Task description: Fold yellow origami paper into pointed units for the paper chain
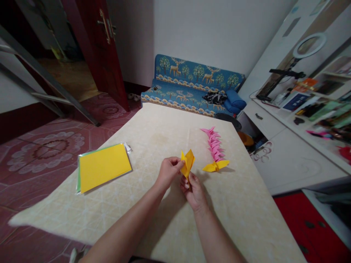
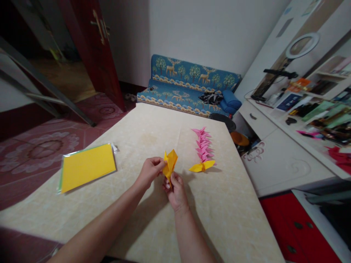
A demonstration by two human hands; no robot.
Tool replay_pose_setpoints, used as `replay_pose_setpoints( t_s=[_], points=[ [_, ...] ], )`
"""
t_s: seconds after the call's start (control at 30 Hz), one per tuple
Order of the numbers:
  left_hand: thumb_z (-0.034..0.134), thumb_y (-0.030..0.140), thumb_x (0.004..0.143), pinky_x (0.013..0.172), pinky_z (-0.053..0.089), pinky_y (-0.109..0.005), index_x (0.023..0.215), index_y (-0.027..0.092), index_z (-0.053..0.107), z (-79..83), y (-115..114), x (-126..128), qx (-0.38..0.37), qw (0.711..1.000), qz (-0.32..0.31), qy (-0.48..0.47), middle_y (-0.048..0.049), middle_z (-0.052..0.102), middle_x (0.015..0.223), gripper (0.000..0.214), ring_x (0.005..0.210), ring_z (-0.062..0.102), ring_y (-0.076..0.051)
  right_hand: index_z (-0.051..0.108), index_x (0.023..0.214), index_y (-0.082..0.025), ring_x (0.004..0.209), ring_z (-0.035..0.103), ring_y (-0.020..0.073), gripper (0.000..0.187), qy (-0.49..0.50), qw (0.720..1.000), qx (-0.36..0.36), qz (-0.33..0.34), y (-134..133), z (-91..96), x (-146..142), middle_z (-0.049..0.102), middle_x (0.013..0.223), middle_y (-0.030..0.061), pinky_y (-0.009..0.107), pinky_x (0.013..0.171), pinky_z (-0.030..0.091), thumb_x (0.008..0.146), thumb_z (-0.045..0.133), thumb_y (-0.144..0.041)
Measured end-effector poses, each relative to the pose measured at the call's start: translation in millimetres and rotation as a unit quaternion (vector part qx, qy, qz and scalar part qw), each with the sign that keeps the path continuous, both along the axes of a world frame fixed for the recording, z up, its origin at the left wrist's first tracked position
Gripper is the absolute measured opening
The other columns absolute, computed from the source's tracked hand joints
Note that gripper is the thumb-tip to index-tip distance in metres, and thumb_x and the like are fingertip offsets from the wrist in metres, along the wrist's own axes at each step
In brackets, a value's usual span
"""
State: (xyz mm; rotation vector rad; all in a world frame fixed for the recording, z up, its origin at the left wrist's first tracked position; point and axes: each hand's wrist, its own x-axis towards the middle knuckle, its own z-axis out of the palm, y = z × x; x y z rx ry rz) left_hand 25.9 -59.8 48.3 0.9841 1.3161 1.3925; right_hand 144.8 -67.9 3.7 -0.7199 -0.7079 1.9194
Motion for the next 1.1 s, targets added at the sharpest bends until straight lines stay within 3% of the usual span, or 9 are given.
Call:
replay_pose_setpoints(
  t_s=[0.13,0.27,0.43,0.57,0.73,0.9,1.1],
  points=[
    [0.059,0.045,0.074,0.041,0.029,-0.019,0.052,0.014,0.057,-2.3,3,-4,0.02,1.0,0.016,-0.007,0.0029,0.047,0.043,0.038,0.04,0.039,-0.007,0.05,0.069,-0.019,0.043,0.033,0.0054,0.03,-0.028,0.999,0.004,-0.024,0,-2.5,-1,0.042,0.054,-0.0075,0.019,0.047,0.036,0.068,0.071,-0.041],
    [0.056,0.05,0.075,0.044,0.033,-0.02,0.071,0.011,0.068,-5.6,-3,-3,0.027,0.999,0.022,-0.035,-0.0029,0.059,0.057,0.041,0.046,0.047,-0.009,0.053,0.075,-0.02,0.045,0.035,0.0067,0.028,-0.07,0.993,0.034,-0.084,-1,-2.2,-7,0.043,0.056,-0.0072,0.021,0.049,0.037,0.07,0.068,-0.044],
    [0.069,0.042,0.068,0.051,0.039,-0.023,0.075,0.01,0.07,-14.4,-17,8,0.03,0.998,-0.03,-0.036,-0.0047,0.061,0.058,0.032,0.05,0.052,-0.012,0.054,0.085,-0.02,0.054,0.046,0.0107,0.03,-0.147,0.976,0.079,-0.141,-3,-6.7,-11,0.054,0.067,-0.0019,0.022,0.05,0.038,0.077,0.059,-0.049],
    [0.069,0.038,0.068,0.051,0.04,-0.024,0.066,0.011,0.068,-20.8,-21,13,0.038,0.996,-0.014,-0.075,-0.0044,0.06,0.058,0.027,0.05,0.052,-0.012,0.052,0.079,-0.018,0.054,0.045,0.0096,0.029,-0.204,0.957,0.123,-0.169,-4,-11.3,-11,0.051,0.062,-0.0034,0.02,0.049,0.034,0.08,0.057,-0.047],
    [0.068,0.036,0.07,0.05,0.04,-0.022,0.065,0.011,0.067,-26.9,-20,8,0.022,0.994,0.003,-0.105,-0.0031,0.061,0.058,0.025,0.049,0.051,-0.01,0.054,0.073,-0.017,0.05,0.044,0.0089,0.03,-0.264,0.939,0.153,-0.157,-6,-8.0,-11,0.05,0.056,-0.0048,0.019,0.048,0.033,0.078,0.06,-0.046],
    [0.072,0.033,0.067,0.057,0.043,-0.023,0.075,0.012,0.07,-30.3,-21,3,0.023,0.995,-0.034,-0.092,-0.0055,0.066,0.071,0.023,0.06,0.057,-0.013,0.052,0.067,-0.017,0.043,0.041,0.0078,0.03,-0.277,0.937,0.159,-0.138,-8,-0.9,-13,0.049,0.051,-0.0054,0.019,0.041,0.031,0.077,0.06,-0.045],
    [0.073,0.034,0.066,0.051,0.04,-0.022,0.067,0.01,0.069,-35.8,-19,0,0.0,0.995,-0.013,-0.104,-0.005,0.063,0.062,0.025,0.054,0.053,-0.011,0.045,0.06,-0.018,0.04,0.039,0.0063,0.028,-0.288,0.934,0.164,-0.132,-8,-1.7,-15,0.044,0.045,-0.0068,0.017,0.038,0.029,0.075,0.06,-0.036]
  ],
)
